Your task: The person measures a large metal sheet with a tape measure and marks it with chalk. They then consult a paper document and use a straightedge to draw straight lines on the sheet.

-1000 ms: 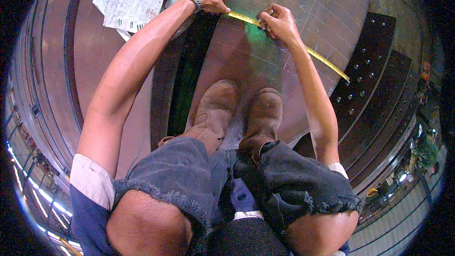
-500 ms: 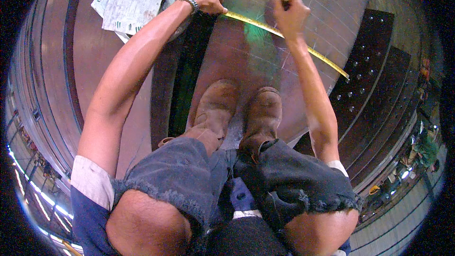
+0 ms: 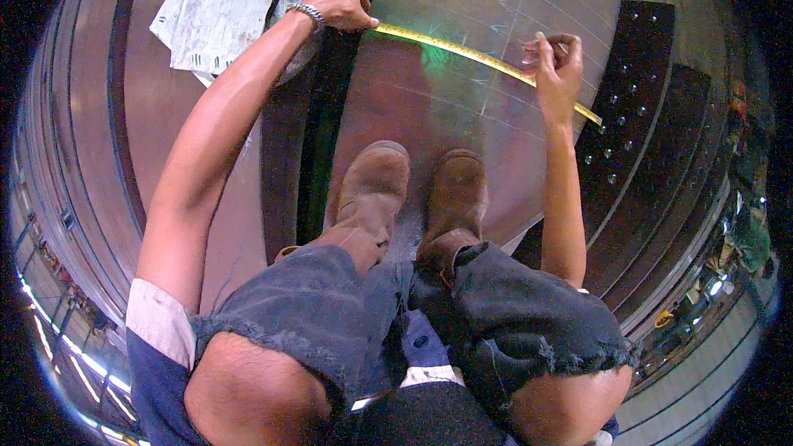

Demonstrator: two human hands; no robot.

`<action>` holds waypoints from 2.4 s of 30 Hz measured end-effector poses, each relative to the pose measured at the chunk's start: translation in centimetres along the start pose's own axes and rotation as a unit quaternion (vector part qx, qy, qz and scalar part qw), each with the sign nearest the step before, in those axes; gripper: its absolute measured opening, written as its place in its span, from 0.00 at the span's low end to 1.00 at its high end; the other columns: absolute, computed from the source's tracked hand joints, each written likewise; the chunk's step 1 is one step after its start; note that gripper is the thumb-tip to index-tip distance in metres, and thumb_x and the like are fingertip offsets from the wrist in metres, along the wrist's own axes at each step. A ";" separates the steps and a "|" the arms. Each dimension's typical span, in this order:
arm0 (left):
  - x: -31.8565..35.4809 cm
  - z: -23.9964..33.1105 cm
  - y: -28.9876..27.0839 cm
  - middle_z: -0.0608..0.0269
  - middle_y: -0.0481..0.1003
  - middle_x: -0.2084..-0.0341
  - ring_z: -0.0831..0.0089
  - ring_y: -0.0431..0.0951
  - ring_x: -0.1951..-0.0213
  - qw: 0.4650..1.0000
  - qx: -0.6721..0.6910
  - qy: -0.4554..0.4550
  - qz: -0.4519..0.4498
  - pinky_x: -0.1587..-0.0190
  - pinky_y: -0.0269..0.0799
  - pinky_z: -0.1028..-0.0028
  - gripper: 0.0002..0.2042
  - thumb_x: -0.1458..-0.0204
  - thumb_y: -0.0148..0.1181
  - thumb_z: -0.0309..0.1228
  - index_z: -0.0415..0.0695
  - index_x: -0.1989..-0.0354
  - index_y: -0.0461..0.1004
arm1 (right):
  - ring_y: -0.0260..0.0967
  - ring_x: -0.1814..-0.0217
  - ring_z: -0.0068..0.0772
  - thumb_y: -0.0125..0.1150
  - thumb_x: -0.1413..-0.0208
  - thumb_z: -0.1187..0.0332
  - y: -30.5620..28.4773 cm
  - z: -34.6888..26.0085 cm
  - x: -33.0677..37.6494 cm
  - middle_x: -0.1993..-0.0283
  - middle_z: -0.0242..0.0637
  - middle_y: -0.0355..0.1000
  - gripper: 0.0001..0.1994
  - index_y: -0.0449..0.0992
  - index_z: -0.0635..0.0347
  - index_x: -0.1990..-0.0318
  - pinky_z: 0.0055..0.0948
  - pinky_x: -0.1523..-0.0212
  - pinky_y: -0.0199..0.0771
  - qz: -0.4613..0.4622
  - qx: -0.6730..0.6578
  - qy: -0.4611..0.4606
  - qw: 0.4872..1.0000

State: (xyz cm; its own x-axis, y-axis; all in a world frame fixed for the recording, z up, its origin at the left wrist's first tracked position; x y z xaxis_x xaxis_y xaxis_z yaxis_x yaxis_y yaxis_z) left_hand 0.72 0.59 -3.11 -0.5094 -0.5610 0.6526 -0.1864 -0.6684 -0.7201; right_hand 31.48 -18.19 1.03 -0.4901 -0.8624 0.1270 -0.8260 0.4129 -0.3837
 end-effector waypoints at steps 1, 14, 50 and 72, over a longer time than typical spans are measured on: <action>-0.1 -0.4 0.4 0.53 0.83 0.65 0.55 0.84 0.59 0.999 -0.005 0.020 0.050 0.54 0.78 0.57 0.30 0.55 0.66 0.62 0.46 0.57 0.84 | 0.77 0.69 0.24 0.57 0.34 0.69 -1.1 0.5 0.1 0.63 0.41 0.80 0.10 0.67 0.63 0.51 0.21 0.73 0.77 0.006 -0.009 -0.002 1.000; -0.1 -0.6 0.0 0.54 0.83 0.71 0.54 0.83 0.64 1.000 0.016 0.012 -0.006 0.58 0.77 0.56 0.28 0.53 0.65 0.59 0.43 0.62 0.84 | 0.72 0.71 0.20 0.48 0.34 0.73 -8.5 5.3 2.4 0.65 0.36 0.77 0.07 0.71 0.63 0.53 0.22 0.72 0.77 0.052 0.005 0.051 0.997; 0.6 -0.5 0.2 0.55 0.83 0.74 0.64 0.85 0.64 0.991 -0.037 0.048 0.122 0.55 0.78 0.66 0.31 0.53 0.68 0.54 0.32 0.57 0.81 | 0.57 0.81 0.15 0.72 0.46 0.50 -15.3 15.5 5.1 0.75 0.28 0.68 0.25 0.74 0.64 0.55 0.18 0.83 0.56 0.270 -0.116 0.305 0.906; 0.9 1.4 -1.0 0.56 0.82 0.76 0.72 0.83 0.71 0.999 0.035 -0.001 0.006 0.64 0.76 0.69 0.24 0.48 0.69 0.48 0.33 0.66 0.82 | 0.72 0.70 0.33 0.62 0.41 0.56 -17.1 17.1 5.4 0.67 0.41 0.76 0.20 0.71 0.67 0.56 0.33 0.66 0.74 0.323 0.033 0.227 0.918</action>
State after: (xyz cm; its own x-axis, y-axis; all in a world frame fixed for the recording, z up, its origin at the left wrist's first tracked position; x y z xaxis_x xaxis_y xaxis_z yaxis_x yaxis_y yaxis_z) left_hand 1.66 0.07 -1.45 -0.5089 -0.5709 0.6442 -0.1209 -0.6936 -0.7102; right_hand 47.74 -34.96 -7.39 -0.9501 -0.2258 0.2153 -0.3098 0.7636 -0.5665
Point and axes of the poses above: each hand's wrist, its own x-axis away from the middle knuckle, its own y-axis out of the palm, z = x × y, the point moved 2 cm from there along -x, towards the middle knuckle
